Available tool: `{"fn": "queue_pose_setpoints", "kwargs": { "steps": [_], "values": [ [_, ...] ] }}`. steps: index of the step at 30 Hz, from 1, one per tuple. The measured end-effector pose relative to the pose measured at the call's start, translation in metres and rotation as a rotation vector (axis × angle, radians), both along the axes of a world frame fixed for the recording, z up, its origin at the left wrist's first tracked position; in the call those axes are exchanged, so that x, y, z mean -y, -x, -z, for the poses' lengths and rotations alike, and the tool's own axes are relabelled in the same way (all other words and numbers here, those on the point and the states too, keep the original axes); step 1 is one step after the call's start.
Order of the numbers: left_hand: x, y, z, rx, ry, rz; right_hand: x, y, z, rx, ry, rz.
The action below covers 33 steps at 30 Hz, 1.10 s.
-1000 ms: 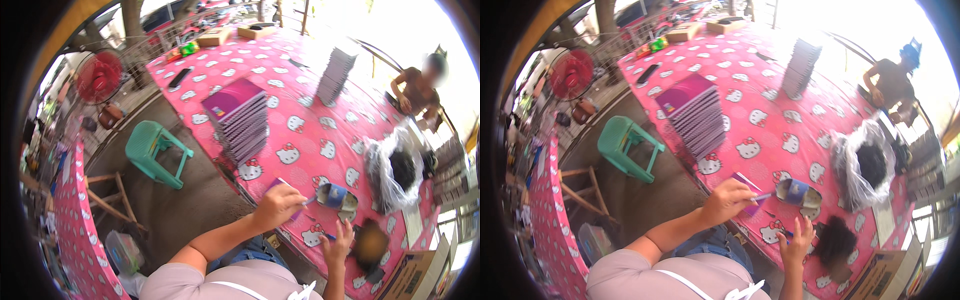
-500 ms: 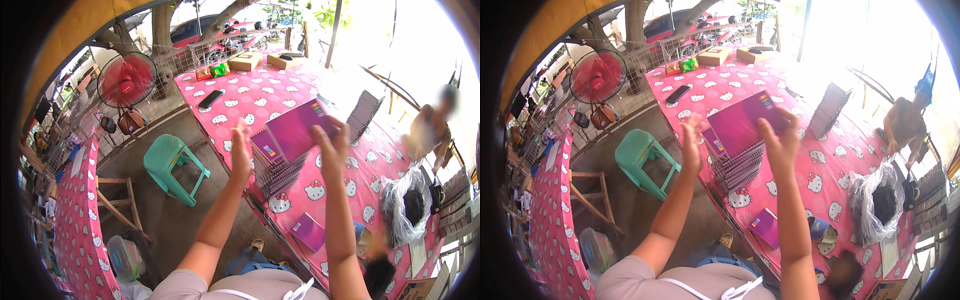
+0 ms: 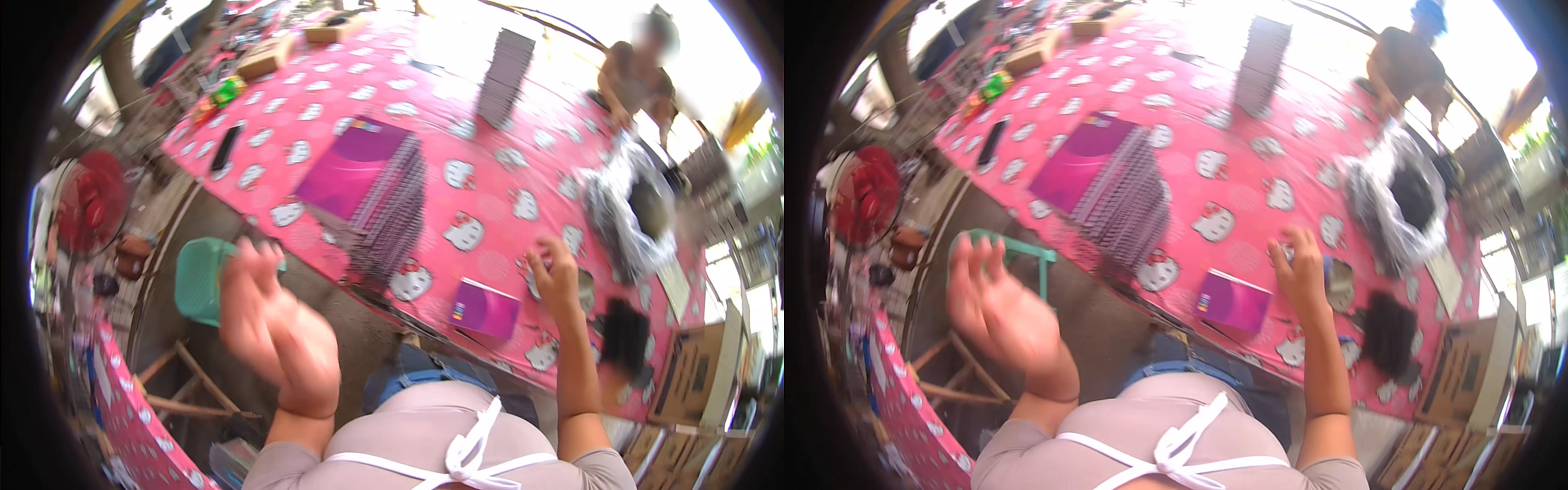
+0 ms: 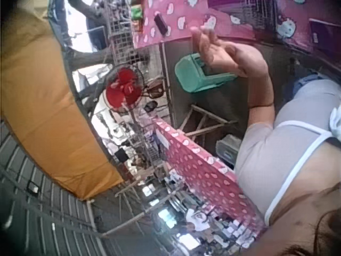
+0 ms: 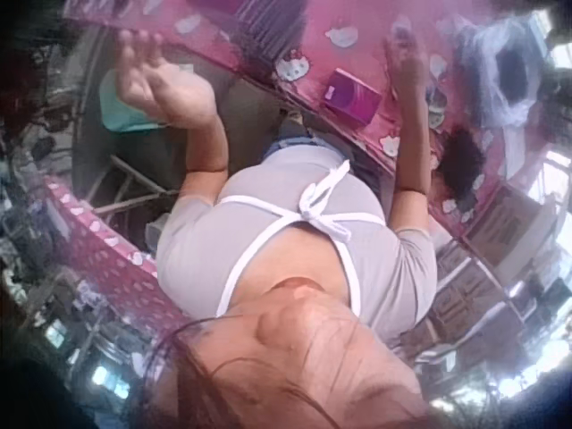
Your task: The person binds spiral notebooks by threading a plastic coil through the pre-punched holes of a stack of papers and a cover, then clips the excess coil using a pair of pliers.
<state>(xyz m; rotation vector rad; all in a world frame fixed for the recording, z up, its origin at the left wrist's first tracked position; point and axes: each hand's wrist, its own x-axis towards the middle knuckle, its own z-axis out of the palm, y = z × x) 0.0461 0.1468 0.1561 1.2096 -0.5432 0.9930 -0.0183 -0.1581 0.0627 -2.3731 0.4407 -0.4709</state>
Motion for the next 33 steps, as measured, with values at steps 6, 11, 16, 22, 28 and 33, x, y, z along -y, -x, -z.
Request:
{"fn": "queue_pose_setpoints", "kwargs": {
  "steps": [6, 11, 16, 22, 28, 33],
  "values": [
    [0.133, 0.017, 0.093, -0.227, -1.194, 0.682, 0.087, 0.153, 0.067, -0.107, 0.137, 0.519],
    [0.186, -0.005, 0.183, -0.512, -1.704, 0.631, 0.125, 0.19, 0.071, -0.293, 0.302, 0.727],
    [0.183, -0.009, 0.166, -0.715, -1.271, 0.851, 0.148, 0.17, 0.098, -0.269, 0.424, 0.718],
    [0.151, 0.028, 0.135, -0.293, -1.174, 0.628, 0.174, 0.154, 0.091, -0.611, 0.467, 0.638],
    [0.14, 0.07, 0.147, -0.072, -1.026, 0.186, 0.116, 0.148, 0.044, -0.037, 0.384, 0.333],
    [0.143, 0.071, 0.152, -0.281, -1.014, 0.373, 0.025, 0.129, 0.044, 0.058, -0.192, -0.086]
  ]
}}
